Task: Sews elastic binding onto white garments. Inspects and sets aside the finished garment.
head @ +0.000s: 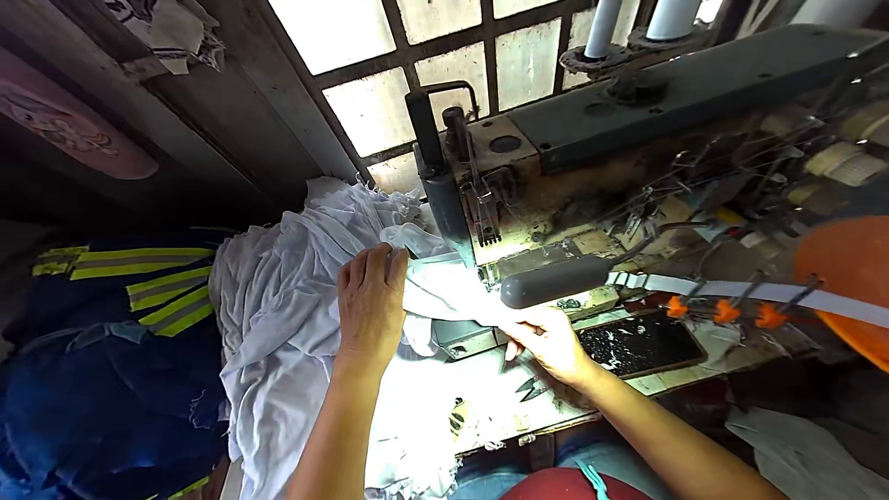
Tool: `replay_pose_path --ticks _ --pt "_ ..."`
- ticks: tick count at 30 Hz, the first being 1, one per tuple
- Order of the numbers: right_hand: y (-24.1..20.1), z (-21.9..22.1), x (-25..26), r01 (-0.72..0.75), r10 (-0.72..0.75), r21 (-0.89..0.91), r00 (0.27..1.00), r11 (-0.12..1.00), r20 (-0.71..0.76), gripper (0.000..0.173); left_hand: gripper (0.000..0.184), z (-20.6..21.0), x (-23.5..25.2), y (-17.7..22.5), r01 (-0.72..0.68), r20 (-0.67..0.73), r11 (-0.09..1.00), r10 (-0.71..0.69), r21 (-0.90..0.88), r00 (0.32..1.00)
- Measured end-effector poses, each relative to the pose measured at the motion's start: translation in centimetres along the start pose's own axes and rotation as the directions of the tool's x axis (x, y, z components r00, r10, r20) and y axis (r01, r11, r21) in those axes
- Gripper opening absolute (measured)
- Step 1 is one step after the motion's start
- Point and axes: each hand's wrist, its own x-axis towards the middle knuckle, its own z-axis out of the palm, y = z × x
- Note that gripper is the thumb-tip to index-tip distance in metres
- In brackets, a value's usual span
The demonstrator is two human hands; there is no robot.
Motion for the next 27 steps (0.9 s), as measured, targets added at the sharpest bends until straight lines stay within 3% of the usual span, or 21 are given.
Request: replay_pose_path --ticks 2,5,8,11,15,22,27 --pt "0.0 0.0 0.2 -0.008 0.008 -0.002 1.000 1.000 -0.017 0.015 0.050 -0.8 -0.3 2.2 -0.018 0.123 0.982 0.041 -0.185 0.992" --pt "-0.6 0.3 0.2 -0.060 0.062 0.035 0.996 0.998 -0.061 0.018 0.035 -0.1 -0.8 5.2 -0.152 0.129 0.906 0.219 -0.396 0.967" --pt "-1.6 0.3 0.3 -0.150 0.157 0.083 0.984 0.985 -0.084 0.026 0.023 1.8 -0.8 5.7 -0.154 0.060 0.890 0.199 -0.430 0.978" --pt "-1.3 -0.5 0.2 -0.054 0.054 -0.012 0.998 0.998 -0.014 0.027 0.022 1.9 -0.5 5.7 -0.178 0.011 0.863 0.208 -0.473 0.978" --pt "-0.7 -1.0 0.0 0.031 -0.027 -0.105 0.999 0.994 0.034 0.027 0.024 2.1 -0.7 6.1 -0.251 -0.035 0.859 0.263 -0.446 0.964" --pt "2.0 -1.4 -0.8 0.416 -0.420 -0.369 0.904 0.831 0.074 0.018 0.020 1.8 -1.9 7.2 -0.420 -0.099 0.884 0.408 -0.205 0.908" --pt "1.6 -1.8 -0.9 0.427 -0.418 -0.482 0.899 0.765 0.133 0.023 0.022 2.0 -2.2 7.9 -0.348 -0.058 0.933 0.344 -0.090 0.937"
